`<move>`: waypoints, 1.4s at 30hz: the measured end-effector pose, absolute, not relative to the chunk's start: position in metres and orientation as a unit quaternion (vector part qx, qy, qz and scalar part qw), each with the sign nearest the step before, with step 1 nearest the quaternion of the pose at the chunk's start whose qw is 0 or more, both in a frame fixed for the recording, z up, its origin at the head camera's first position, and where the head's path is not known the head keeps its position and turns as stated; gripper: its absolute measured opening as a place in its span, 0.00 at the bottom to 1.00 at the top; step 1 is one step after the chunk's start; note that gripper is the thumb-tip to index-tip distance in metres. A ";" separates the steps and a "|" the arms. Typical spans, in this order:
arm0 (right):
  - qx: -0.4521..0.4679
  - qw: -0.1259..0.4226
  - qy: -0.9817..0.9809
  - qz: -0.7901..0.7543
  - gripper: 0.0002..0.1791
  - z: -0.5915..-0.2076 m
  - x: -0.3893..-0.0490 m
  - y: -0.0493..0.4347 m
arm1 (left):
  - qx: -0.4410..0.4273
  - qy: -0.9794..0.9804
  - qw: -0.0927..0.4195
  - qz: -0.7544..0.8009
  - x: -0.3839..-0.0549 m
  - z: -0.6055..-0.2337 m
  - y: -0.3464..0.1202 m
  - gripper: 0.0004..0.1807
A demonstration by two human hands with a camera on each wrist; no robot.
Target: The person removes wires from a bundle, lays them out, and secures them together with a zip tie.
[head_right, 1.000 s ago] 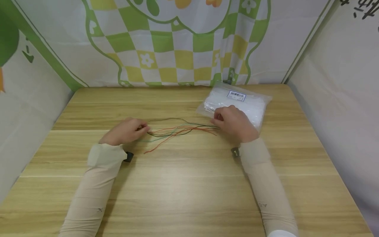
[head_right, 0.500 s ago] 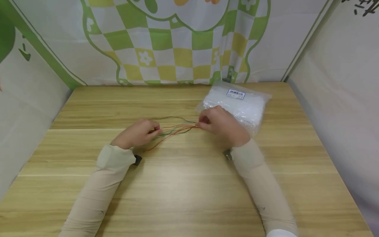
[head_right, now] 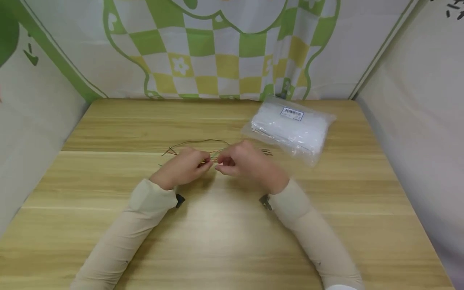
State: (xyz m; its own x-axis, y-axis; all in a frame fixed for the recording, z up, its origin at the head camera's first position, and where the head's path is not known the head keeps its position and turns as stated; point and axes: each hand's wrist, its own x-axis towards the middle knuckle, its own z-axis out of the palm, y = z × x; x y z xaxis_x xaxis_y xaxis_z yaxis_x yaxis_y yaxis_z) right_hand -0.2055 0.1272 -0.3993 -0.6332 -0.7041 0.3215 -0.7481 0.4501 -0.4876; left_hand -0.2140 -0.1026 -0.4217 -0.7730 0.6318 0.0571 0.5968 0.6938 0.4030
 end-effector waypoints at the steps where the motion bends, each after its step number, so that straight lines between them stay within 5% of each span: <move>1: 0.426 0.034 -0.851 0.305 0.04 -0.400 -0.204 0.125 | 0.338 0.918 0.038 0.203 -0.213 -0.422 -0.100 0.16; 7: 0.423 0.026 -0.849 0.315 0.04 -0.407 -0.201 0.115 | 0.334 0.919 0.046 0.204 -0.207 -0.422 -0.092 0.09; 16: 0.428 0.051 -0.844 0.321 0.04 -0.410 -0.198 0.115 | 0.368 0.904 0.038 0.213 -0.204 -0.421 -0.088 0.13; 28: 0.363 0.041 -0.866 0.342 0.06 -0.412 -0.225 0.154 | 0.373 0.897 0.108 0.211 -0.215 -0.420 -0.099 0.17; 42: 0.468 0.026 -0.849 0.244 0.04 -0.406 -0.220 0.140 | 0.394 0.885 0.131 0.212 -0.212 -0.422 -0.100 0.19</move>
State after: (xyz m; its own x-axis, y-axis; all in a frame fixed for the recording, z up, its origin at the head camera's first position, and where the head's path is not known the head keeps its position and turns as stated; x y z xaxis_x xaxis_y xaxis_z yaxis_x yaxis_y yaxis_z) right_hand -0.2201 0.1398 -0.4055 -0.5605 -0.7820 0.2725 -0.8073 0.4426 -0.3903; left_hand -0.2123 -0.1001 -0.4225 -0.6554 0.7526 -0.0643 0.6418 0.5998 0.4779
